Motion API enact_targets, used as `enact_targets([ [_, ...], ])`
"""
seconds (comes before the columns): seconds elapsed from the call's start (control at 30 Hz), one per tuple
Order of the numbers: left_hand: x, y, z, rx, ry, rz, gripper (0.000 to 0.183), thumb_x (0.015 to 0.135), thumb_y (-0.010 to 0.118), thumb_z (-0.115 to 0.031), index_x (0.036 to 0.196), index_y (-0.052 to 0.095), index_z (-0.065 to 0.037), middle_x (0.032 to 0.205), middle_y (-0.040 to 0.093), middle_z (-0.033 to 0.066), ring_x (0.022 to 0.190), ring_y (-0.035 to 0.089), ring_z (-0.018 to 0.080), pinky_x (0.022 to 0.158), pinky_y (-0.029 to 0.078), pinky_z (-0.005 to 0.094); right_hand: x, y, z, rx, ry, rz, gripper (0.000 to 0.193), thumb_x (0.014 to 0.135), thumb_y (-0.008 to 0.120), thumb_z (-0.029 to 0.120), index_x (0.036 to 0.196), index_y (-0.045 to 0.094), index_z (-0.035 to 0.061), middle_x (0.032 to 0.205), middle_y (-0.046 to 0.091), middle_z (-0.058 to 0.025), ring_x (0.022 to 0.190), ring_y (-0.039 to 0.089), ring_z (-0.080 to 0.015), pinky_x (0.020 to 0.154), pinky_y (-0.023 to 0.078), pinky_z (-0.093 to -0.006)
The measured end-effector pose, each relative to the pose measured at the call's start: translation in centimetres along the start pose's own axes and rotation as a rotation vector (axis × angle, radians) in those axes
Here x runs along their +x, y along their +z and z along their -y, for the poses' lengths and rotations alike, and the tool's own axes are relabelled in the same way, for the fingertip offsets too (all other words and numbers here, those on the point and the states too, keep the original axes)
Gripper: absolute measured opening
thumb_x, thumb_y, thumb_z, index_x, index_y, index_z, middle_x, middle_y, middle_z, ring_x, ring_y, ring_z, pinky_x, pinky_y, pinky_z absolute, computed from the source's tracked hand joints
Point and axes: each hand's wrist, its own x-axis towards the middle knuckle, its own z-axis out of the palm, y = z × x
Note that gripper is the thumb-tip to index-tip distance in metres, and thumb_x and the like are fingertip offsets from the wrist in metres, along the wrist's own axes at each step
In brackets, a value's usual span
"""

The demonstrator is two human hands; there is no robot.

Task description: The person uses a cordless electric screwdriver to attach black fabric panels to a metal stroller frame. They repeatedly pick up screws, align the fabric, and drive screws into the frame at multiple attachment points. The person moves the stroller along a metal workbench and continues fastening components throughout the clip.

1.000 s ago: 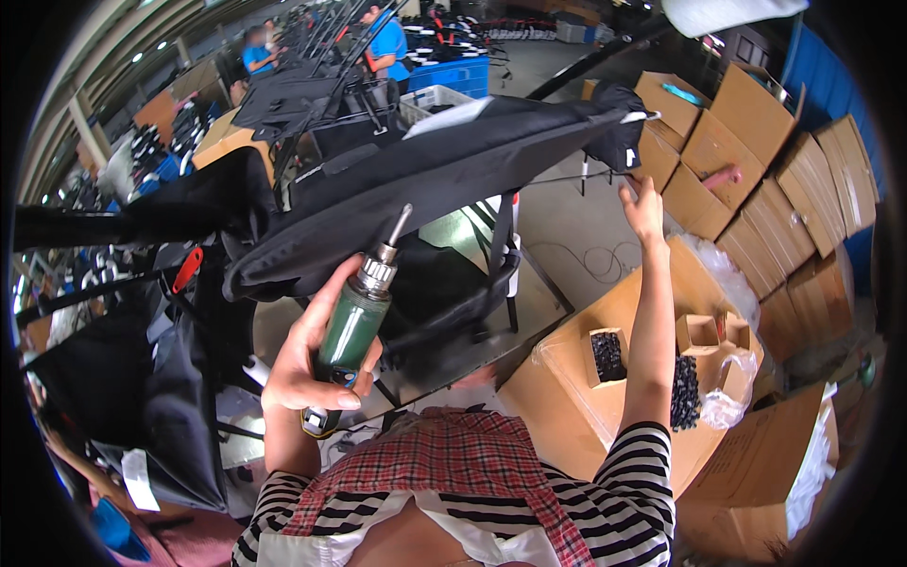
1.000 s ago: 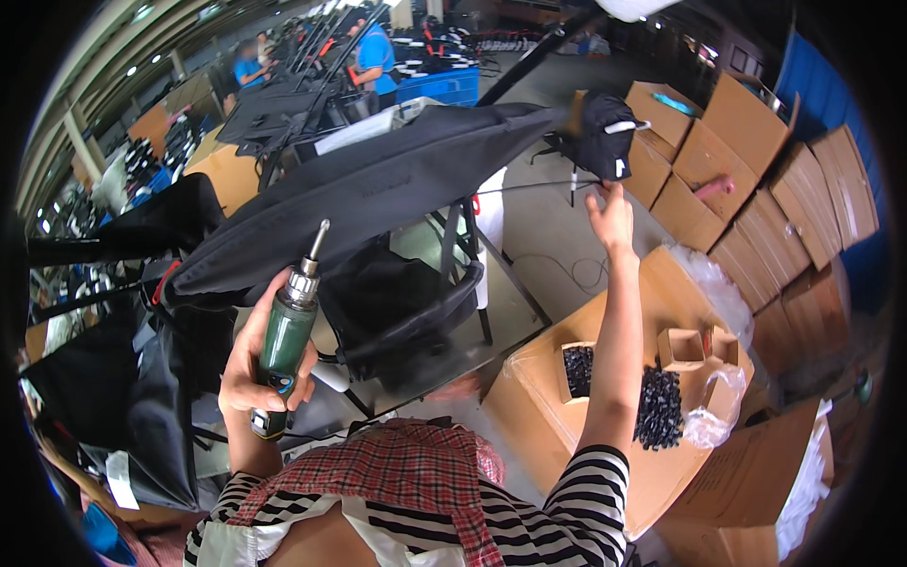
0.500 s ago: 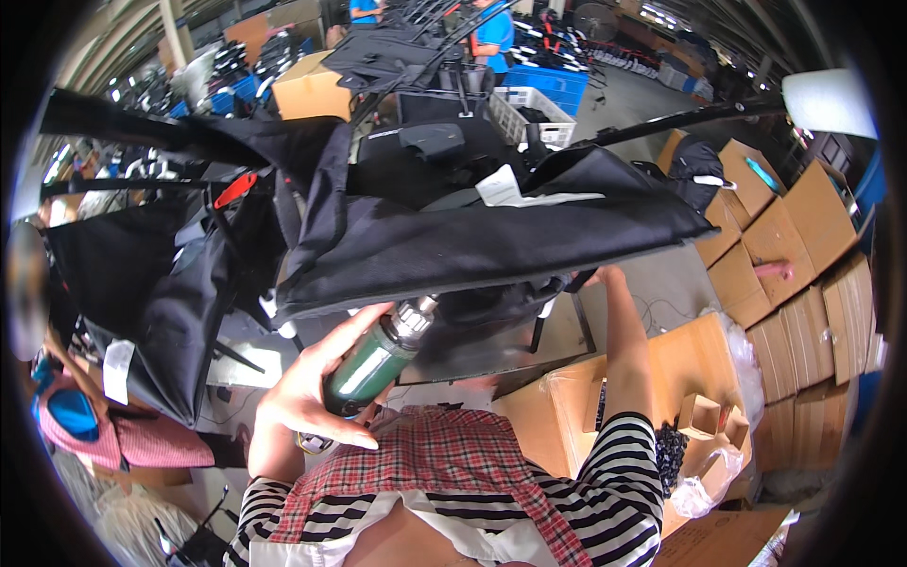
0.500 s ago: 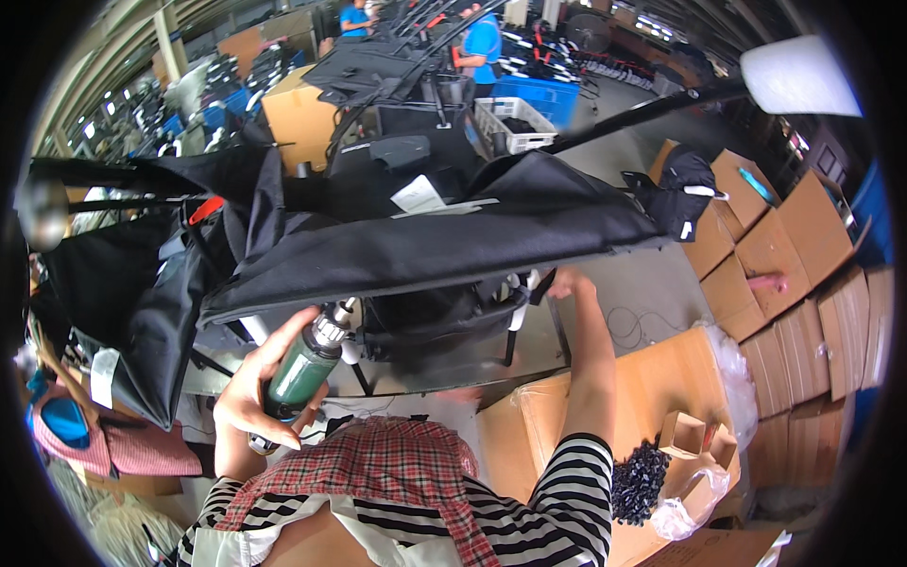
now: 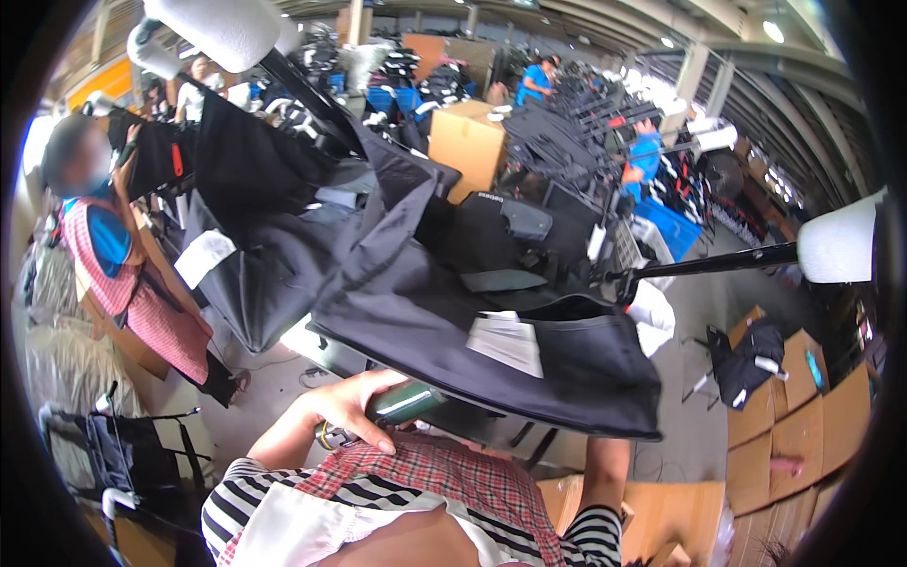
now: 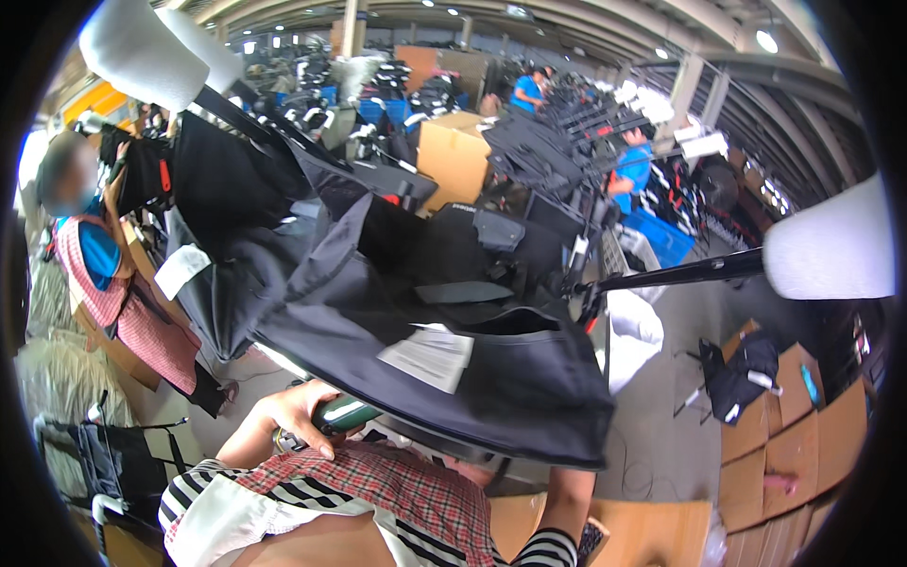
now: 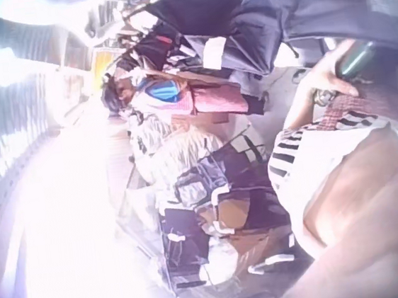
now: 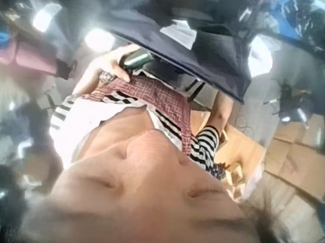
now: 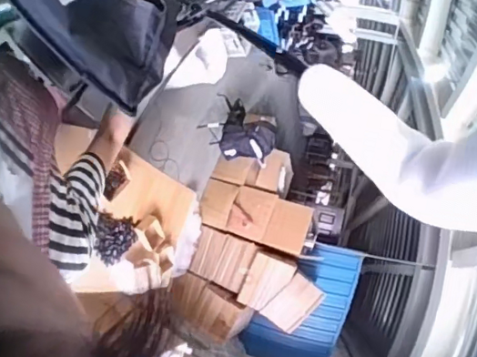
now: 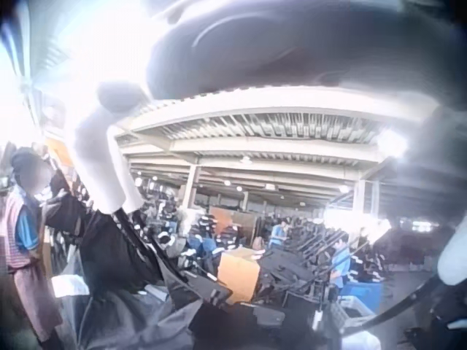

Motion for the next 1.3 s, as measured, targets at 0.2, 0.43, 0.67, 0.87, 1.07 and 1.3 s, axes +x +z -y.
enact_targets([
  [0.2, -3.4, -1.2, -0.2, -0.250, 0.092, -0.321, 0.119, 0.062, 0.096, -0.009, 0.158, 0.025, -0.014, 0.101, 0.062, 0.0091, 0.076, 0.063, 0.0142, 0.069, 0.053, 0.0290, 7.1, 13.8, -1.9, 0.154, -0.093, 0.162, 0.042, 0.099, 0.060, 0.025, 0.136, 0.056, 0.0065, 0.125, 0.064, -0.0117, 0.116, 0.063, -0.0219, 0.088, 0.057, -0.0351],
  [0.43, -8.8, -3.6, 0.2, -0.341, 0.037, -0.570, 0.121, 0.070, 0.085, -0.004, 0.163, 0.010, -0.023, 0.088, 0.057, 0.0053, 0.067, 0.059, 0.0106, 0.059, 0.052, 0.0258, 15.7, 27.7, -5.5, 0.075, -0.074, 0.437, 0.045, 0.106, 0.049, 0.023, 0.147, 0.042, 0.0078, 0.133, 0.059, -0.0083, 0.113, 0.063, -0.0189, 0.086, 0.057, -0.0326],
  [0.67, -15.0, -2.7, 3.0, -0.649, 0.008, -0.915, 0.094, 0.067, 0.091, -0.015, 0.143, 0.036, -0.012, 0.091, 0.059, 0.0123, 0.058, 0.062, 0.0193, 0.065, 0.057, 0.0354, 21.5, 39.2, -8.1, 0.054, -0.066, 0.636, 0.034, 0.105, 0.051, 0.022, 0.137, 0.049, 0.0096, 0.125, 0.061, -0.0036, 0.114, 0.059, -0.0171, 0.098, 0.050, -0.0361],
  [0.87, -17.8, -2.6, 13.0, -0.703, -0.477, -0.887, 0.086, 0.078, 0.086, -0.029, 0.146, 0.037, -0.006, 0.104, 0.065, 0.0150, 0.071, 0.068, 0.0219, 0.071, 0.057, 0.0335, 25.8, 41.1, -7.1, -0.051, 0.064, 0.741, 0.037, 0.101, 0.061, 0.039, 0.128, 0.056, 0.0135, 0.109, 0.068, -0.0020, 0.098, 0.067, -0.0169, 0.081, 0.058, -0.0366],
  [1.07, -11.3, -1.7, 17.9, -0.568, -0.685, -0.657, 0.098, 0.081, 0.084, -0.032, 0.158, 0.028, -0.010, 0.142, 0.054, 0.0115, 0.127, 0.054, 0.0193, 0.105, 0.043, 0.0328, 27.6, 33.9, -2.6, -0.457, -0.020, 0.678, 0.062, 0.096, 0.065, 0.049, 0.137, 0.053, 0.0039, 0.128, 0.061, -0.0128, 0.114, 0.061, -0.0253, 0.089, 0.057, -0.0416],
  [1.3, 2.0, -3.8, 17.8, -0.637, -0.883, -0.526, 0.097, 0.082, 0.084, -0.029, 0.158, 0.028, -0.008, 0.140, 0.054, 0.0113, 0.126, 0.053, 0.0189, 0.105, 0.043, 0.0320, 42.2, 11.0, 2.6, -0.632, -0.088, -0.083, 0.054, 0.091, 0.067, 0.058, 0.109, 0.068, 0.0078, 0.099, 0.066, -0.0038, 0.087, 0.062, -0.0186, 0.073, 0.057, -0.0394],
])
